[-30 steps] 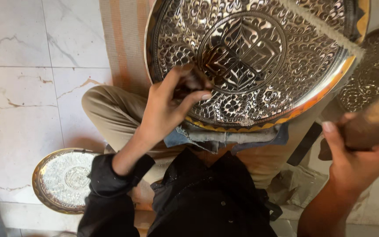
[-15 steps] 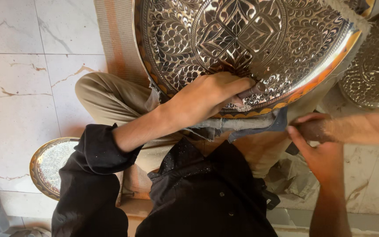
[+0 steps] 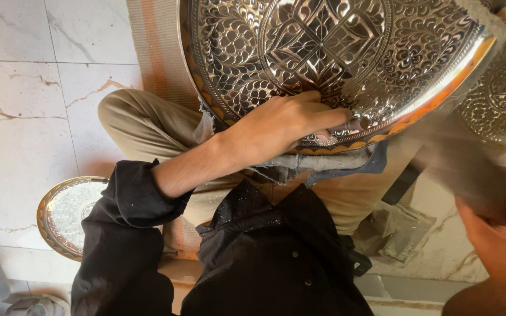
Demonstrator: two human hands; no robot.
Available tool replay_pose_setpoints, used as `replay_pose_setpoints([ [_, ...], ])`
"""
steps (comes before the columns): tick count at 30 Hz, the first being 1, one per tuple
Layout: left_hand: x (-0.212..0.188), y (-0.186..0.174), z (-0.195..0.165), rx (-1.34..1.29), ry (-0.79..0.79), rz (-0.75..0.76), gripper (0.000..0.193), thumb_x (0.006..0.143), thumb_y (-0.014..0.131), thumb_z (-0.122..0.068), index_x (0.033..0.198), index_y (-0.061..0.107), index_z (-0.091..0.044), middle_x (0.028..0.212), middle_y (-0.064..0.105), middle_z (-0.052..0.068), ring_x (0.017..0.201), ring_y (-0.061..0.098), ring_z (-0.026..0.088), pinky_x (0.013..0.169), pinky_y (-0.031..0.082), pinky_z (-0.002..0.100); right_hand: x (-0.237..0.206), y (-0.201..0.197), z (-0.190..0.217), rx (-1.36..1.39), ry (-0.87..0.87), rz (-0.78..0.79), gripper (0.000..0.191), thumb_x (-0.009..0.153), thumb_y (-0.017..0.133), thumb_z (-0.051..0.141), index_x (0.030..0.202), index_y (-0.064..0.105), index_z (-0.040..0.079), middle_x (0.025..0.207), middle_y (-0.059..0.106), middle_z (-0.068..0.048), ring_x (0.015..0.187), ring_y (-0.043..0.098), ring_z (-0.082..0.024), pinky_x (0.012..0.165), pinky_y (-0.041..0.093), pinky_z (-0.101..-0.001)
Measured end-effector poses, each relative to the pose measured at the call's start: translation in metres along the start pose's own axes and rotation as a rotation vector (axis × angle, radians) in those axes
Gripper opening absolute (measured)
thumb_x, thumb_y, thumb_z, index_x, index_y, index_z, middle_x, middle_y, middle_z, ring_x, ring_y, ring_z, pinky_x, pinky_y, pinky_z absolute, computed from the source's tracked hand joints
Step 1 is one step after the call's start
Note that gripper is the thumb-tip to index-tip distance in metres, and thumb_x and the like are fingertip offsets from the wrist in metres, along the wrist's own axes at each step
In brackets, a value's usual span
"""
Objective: The person sits cross-legged on the floor with an engraved brass tray resting on their lap. They hold a small punch against the tray's patterned surface with one hand and repeatedly strike it with a wooden mallet held in the other hand, repositioning the punch along the design as they work, with other finished trays lying on the floor nearby.
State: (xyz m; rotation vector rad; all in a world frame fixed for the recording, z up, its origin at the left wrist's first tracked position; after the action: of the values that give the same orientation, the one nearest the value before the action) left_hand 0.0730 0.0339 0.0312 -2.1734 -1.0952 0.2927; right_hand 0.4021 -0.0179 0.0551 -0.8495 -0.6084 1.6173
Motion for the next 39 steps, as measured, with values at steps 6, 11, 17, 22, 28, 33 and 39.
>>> replay_pose_setpoints([
  [6, 0.002, -0.001, -0.008, 0.046, 0.142, -0.082, 0.046, 0.084, 0.069, 0.005, 0.129, 0.066, -0.007, 0.097, 0.075, 0.011, 0.088, 0.072, 0.025, 0.068, 0.062, 0.039, -0.020, 0.007, 0.013, -0.517, -0.220, -0.116, 0.031, 0.082, 0.087, 0.005, 0.103, 0.065, -0.001, 0.089, 0.068, -0.015, 0.078, 0.067, -0.027, 0.069, 0.053, -0.0371],
  [11, 0.003, 0.001, -0.007, -0.049, 0.077, -0.012, 0.042, 0.088, 0.074, 0.001, 0.129, 0.066, -0.007, 0.091, 0.071, 0.014, 0.085, 0.072, 0.022, 0.068, 0.064, 0.038, -0.014, 0.007, 0.021, 0.259, 0.031, -0.224, 0.026, 0.095, 0.083, 0.008, 0.109, 0.061, 0.005, 0.094, 0.068, -0.011, 0.083, 0.070, -0.021, 0.075, 0.055, -0.0332],
  [17, -0.012, -0.023, -0.021, 0.003, 0.186, -0.280, 0.062, 0.067, 0.060, 0.015, 0.126, 0.058, -0.003, 0.113, 0.073, 0.013, 0.095, 0.071, 0.031, 0.078, 0.062, 0.037, -0.013, 0.006, 0.015, -0.384, -0.069, -0.060, 0.027, 0.089, 0.085, 0.007, 0.103, 0.064, -0.003, 0.088, 0.068, -0.016, 0.075, 0.067, -0.026, 0.070, 0.052, -0.0344],
  [22, -0.020, -0.010, -0.010, -0.075, -0.067, -0.235, 0.061, 0.079, 0.057, 0.019, 0.136, 0.055, -0.002, 0.126, 0.069, 0.014, 0.109, 0.070, 0.024, 0.086, 0.064, 0.034, -0.013, 0.001, -0.002, -0.245, -0.069, -0.111, 0.033, 0.098, 0.083, 0.014, 0.110, 0.062, -0.007, 0.090, 0.067, -0.016, 0.075, 0.065, -0.021, 0.073, 0.051, -0.0326],
  [28, -0.021, -0.009, -0.018, 0.068, -0.024, -0.234, 0.050, 0.087, 0.063, 0.007, 0.135, 0.053, -0.001, 0.121, 0.067, 0.012, 0.112, 0.065, 0.030, 0.093, 0.059, 0.038, 0.015, 0.005, 0.004, -0.024, 0.006, 0.103, 0.020, 0.103, 0.078, 0.011, 0.114, 0.066, -0.001, 0.086, 0.064, -0.009, 0.068, 0.062, -0.016, 0.063, 0.049, -0.0314],
  [33, -0.020, -0.011, -0.014, -0.017, -0.021, -0.251, 0.052, 0.087, 0.063, 0.007, 0.137, 0.051, -0.001, 0.115, 0.066, 0.011, 0.111, 0.066, 0.028, 0.092, 0.059, 0.038, 0.026, 0.001, 0.011, -0.145, -0.139, 0.082, 0.022, 0.100, 0.073, 0.011, 0.114, 0.063, -0.003, 0.090, 0.064, -0.009, 0.074, 0.062, -0.016, 0.068, 0.049, -0.0317],
  [39, -0.025, -0.003, -0.008, -0.060, -0.026, -0.293, 0.054, 0.085, 0.062, 0.012, 0.136, 0.051, 0.000, 0.113, 0.066, 0.014, 0.107, 0.068, 0.027, 0.088, 0.061, 0.038, 0.034, -0.015, -0.033, -0.220, -0.102, 0.093, 0.019, 0.103, 0.068, 0.012, 0.114, 0.062, -0.003, 0.085, 0.063, -0.010, 0.072, 0.063, -0.018, 0.066, 0.049, -0.0309],
])
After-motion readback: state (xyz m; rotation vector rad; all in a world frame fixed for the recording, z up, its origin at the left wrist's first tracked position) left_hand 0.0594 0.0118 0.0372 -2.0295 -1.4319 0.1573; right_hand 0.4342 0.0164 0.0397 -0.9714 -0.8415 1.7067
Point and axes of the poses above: each hand's wrist, its own x-axis towards the middle knuckle, its own y-axis out of the palm, z = x × y, the point moved 6 cm from there along x, towards the middle knuckle
